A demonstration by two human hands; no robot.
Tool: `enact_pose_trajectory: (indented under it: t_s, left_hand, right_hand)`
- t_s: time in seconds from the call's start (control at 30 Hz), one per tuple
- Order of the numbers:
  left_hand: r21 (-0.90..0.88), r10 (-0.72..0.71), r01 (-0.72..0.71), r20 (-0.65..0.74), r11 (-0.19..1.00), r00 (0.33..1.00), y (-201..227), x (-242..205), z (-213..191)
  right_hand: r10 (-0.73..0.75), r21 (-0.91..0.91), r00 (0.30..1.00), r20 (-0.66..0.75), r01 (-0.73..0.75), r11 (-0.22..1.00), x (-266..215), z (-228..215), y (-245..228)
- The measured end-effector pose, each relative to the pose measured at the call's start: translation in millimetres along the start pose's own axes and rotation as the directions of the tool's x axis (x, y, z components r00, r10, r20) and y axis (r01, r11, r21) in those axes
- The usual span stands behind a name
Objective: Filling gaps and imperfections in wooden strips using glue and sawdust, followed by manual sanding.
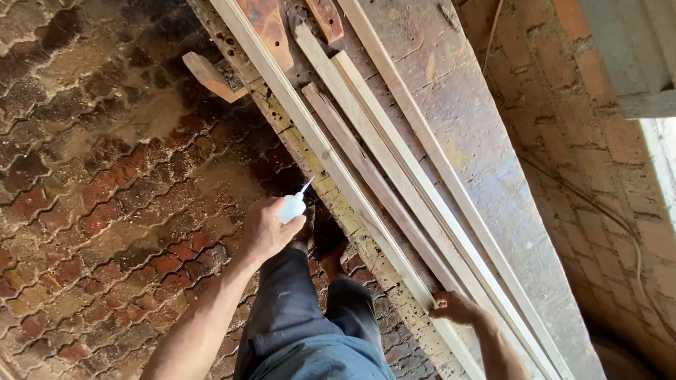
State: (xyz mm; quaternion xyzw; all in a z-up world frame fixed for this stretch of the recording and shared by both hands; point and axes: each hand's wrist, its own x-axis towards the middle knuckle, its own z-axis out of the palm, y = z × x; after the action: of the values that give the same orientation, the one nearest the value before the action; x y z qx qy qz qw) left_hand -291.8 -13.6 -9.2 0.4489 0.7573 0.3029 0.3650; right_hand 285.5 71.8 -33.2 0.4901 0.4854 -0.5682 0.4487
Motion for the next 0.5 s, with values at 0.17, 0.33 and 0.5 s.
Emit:
enact_pose_trajectory:
  t_s: [0.17,0.33,0.5]
  left_hand:
    - [-0.043,-0.05,0.053,0.067,0.998,0.997,4.8,12.4,-0.2]
    - [0.063,-0.066,0.061,0.071,0.996,0.995,16.2,39.3,2.4]
    - [0.149,-0.19,0.162,0.194,0.975,0.963,27.0,56.4,2.0]
  right_hand:
    - [0.013,-0.048,1.0,0.02,-0.012,0.999,6.6,-4.1,5.1]
    - [0.061,-0.086,0.997,0.039,-0.057,0.995,8.1,-5.8,2.7]
    - [0.01,-0.093,0.999,0.036,-0.007,0.996,8.0,-5.1,1.3]
